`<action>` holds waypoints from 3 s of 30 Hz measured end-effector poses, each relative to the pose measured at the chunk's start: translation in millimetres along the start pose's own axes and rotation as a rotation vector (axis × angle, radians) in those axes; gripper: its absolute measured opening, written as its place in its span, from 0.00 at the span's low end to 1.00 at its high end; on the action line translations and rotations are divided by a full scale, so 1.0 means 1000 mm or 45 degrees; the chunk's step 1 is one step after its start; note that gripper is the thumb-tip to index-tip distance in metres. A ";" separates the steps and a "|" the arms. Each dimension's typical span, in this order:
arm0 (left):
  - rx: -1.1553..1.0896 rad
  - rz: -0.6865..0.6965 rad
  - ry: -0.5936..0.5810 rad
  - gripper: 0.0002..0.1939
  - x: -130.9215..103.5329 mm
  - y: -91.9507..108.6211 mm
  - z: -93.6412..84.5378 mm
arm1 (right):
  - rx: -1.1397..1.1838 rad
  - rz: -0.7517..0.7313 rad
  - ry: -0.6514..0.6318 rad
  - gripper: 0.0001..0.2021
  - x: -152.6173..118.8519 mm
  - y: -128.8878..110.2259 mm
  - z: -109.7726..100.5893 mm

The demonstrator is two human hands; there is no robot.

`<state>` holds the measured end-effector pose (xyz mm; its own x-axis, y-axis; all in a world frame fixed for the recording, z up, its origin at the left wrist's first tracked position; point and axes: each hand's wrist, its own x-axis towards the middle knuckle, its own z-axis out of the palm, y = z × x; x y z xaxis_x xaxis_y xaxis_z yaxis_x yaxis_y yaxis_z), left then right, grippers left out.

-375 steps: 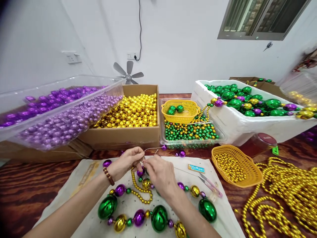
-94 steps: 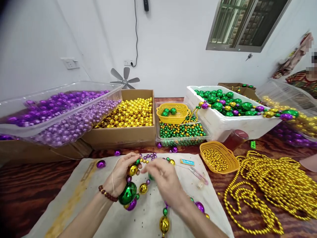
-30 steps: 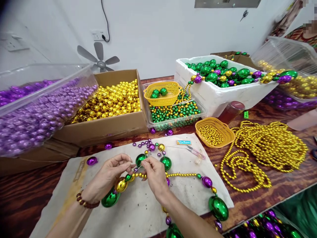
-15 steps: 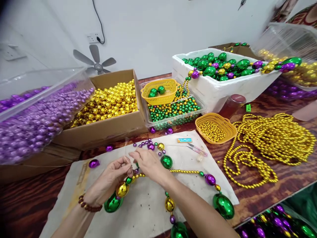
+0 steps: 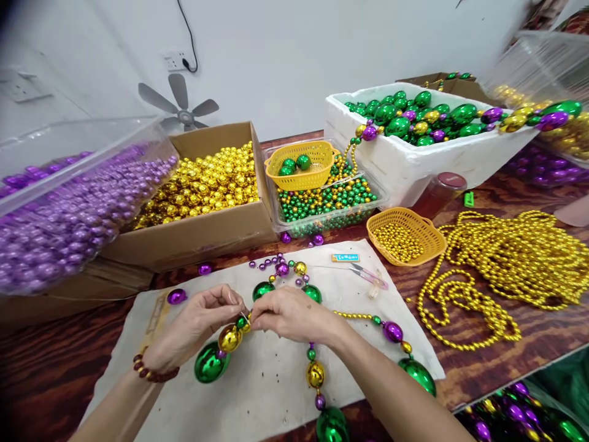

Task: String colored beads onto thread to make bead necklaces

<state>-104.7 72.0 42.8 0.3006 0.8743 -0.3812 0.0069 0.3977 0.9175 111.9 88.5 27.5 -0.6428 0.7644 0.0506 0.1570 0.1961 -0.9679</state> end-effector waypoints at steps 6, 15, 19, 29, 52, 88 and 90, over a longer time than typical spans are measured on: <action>0.169 0.122 0.082 0.09 -0.002 -0.003 0.001 | 0.245 0.152 0.101 0.10 0.026 0.023 0.012; 0.501 0.453 0.422 0.05 -0.004 -0.020 0.007 | 0.486 0.266 0.089 0.08 0.037 0.022 0.025; 0.526 0.580 0.548 0.03 -0.003 -0.028 0.013 | 0.529 0.318 0.085 0.08 0.042 0.021 0.023; 0.439 0.642 0.616 0.03 0.001 -0.032 0.016 | 0.294 0.275 0.253 0.06 0.047 0.025 0.021; -0.030 0.269 0.101 0.07 0.014 -0.014 -0.005 | 0.305 -0.024 0.159 0.05 -0.012 0.024 0.016; -0.002 0.081 -0.056 0.08 -0.009 -0.008 -0.029 | -0.389 -0.209 -0.022 0.06 0.018 -0.001 0.016; 0.087 0.110 -0.015 0.08 -0.009 -0.008 -0.029 | -0.181 -0.141 -0.054 0.06 0.021 0.003 0.017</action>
<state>-135.4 68.5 35.4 0.3140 0.9011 -0.2991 0.0452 0.3005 0.9527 86.1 95.2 21.5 -0.6928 0.7071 0.1416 0.1860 0.3649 -0.9123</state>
